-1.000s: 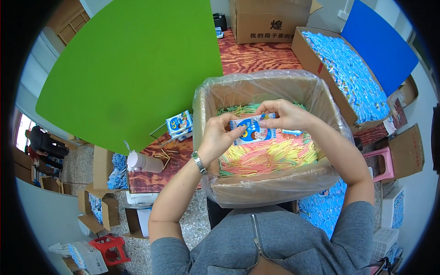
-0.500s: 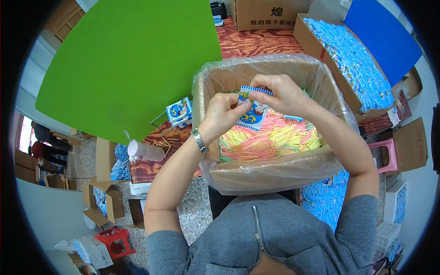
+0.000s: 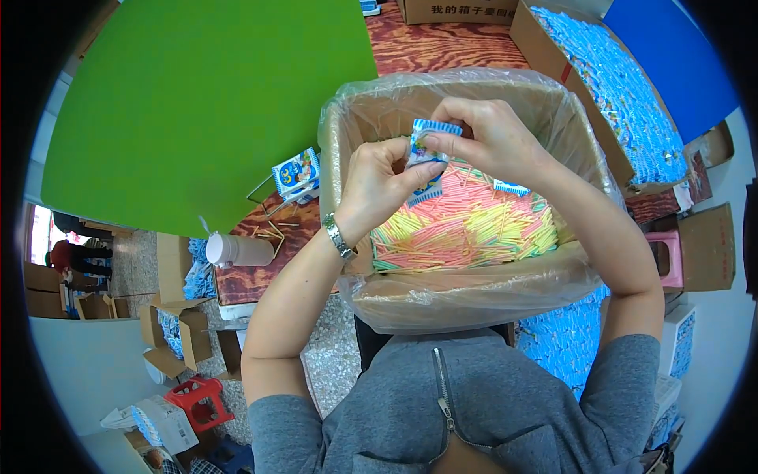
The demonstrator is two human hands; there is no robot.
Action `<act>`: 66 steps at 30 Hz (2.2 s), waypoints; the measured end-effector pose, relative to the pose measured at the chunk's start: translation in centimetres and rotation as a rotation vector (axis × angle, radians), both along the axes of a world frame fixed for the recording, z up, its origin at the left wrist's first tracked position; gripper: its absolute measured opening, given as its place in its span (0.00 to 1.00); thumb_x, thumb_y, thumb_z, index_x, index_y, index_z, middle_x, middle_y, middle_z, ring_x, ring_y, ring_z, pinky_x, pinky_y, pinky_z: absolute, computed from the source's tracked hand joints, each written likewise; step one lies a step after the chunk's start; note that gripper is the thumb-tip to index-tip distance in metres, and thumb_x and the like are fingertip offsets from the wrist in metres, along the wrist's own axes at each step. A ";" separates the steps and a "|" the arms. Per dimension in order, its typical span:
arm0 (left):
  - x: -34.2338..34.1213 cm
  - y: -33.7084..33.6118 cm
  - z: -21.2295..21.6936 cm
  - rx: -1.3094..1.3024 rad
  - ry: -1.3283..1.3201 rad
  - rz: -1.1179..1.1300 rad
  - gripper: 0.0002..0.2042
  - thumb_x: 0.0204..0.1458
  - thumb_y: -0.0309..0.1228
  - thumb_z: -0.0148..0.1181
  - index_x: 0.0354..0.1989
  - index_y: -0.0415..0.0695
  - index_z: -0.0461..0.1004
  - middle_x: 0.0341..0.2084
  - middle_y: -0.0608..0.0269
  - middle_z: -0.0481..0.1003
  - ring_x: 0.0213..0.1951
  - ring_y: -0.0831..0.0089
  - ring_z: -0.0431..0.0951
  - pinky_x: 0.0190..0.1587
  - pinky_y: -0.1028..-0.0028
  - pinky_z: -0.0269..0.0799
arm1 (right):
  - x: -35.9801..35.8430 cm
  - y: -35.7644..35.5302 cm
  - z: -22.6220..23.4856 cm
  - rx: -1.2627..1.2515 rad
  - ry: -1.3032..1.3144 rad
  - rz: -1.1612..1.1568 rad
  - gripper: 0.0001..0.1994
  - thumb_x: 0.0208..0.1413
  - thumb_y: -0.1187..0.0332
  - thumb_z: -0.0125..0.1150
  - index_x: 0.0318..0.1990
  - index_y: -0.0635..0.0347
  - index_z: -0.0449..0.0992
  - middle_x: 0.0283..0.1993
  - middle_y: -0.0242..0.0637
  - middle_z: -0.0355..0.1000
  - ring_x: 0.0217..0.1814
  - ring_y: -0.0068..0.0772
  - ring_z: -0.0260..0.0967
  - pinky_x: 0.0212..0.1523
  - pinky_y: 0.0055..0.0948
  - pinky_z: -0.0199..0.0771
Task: Unpack items from a large box and organize them into smaller shipping boxes.
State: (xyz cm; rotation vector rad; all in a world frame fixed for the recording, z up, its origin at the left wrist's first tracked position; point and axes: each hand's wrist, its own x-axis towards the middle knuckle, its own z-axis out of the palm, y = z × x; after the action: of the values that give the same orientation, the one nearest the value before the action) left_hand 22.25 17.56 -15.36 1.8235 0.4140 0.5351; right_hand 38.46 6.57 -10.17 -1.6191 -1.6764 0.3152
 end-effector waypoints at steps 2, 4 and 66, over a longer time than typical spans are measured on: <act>0.1 0.5 0.0 0.066 0.058 -0.010 0.10 0.48 0.32 0.70 0.27 0.38 0.77 0.17 0.66 0.76 0.23 0.85 0.75 0.26 0.78 0.72 | 0.6 -0.2 -0.1 -0.194 0.036 0.024 0.10 0.56 0.69 0.62 0.43 0.63 0.75 0.37 0.39 0.76 0.37 0.23 0.73 0.37 0.27 0.72; 0.3 0.8 0.0 0.174 -0.008 0.106 0.11 0.47 0.33 0.71 0.26 0.39 0.77 0.17 0.66 0.76 0.22 0.84 0.74 0.25 0.78 0.70 | 1.2 0.3 -2.4 -0.091 0.297 0.044 0.11 0.56 0.68 0.62 0.43 0.64 0.75 0.39 0.40 0.76 0.39 0.26 0.74 0.38 0.28 0.73; 3.4 -0.1 -0.8 0.576 -0.056 0.103 0.18 0.43 0.36 0.72 0.22 0.40 0.67 0.18 0.54 0.71 0.21 0.56 0.73 0.25 0.62 0.67 | 4.5 -5.2 3.3 -0.556 0.062 0.182 0.17 0.67 0.56 0.47 0.38 0.63 0.67 0.28 0.40 0.72 0.30 0.35 0.75 0.31 0.36 0.73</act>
State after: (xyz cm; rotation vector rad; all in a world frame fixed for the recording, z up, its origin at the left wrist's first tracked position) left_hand 25.60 17.42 -16.17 2.3376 0.3365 0.8369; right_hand 42.96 1.33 -6.86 -1.8157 -1.7897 0.9836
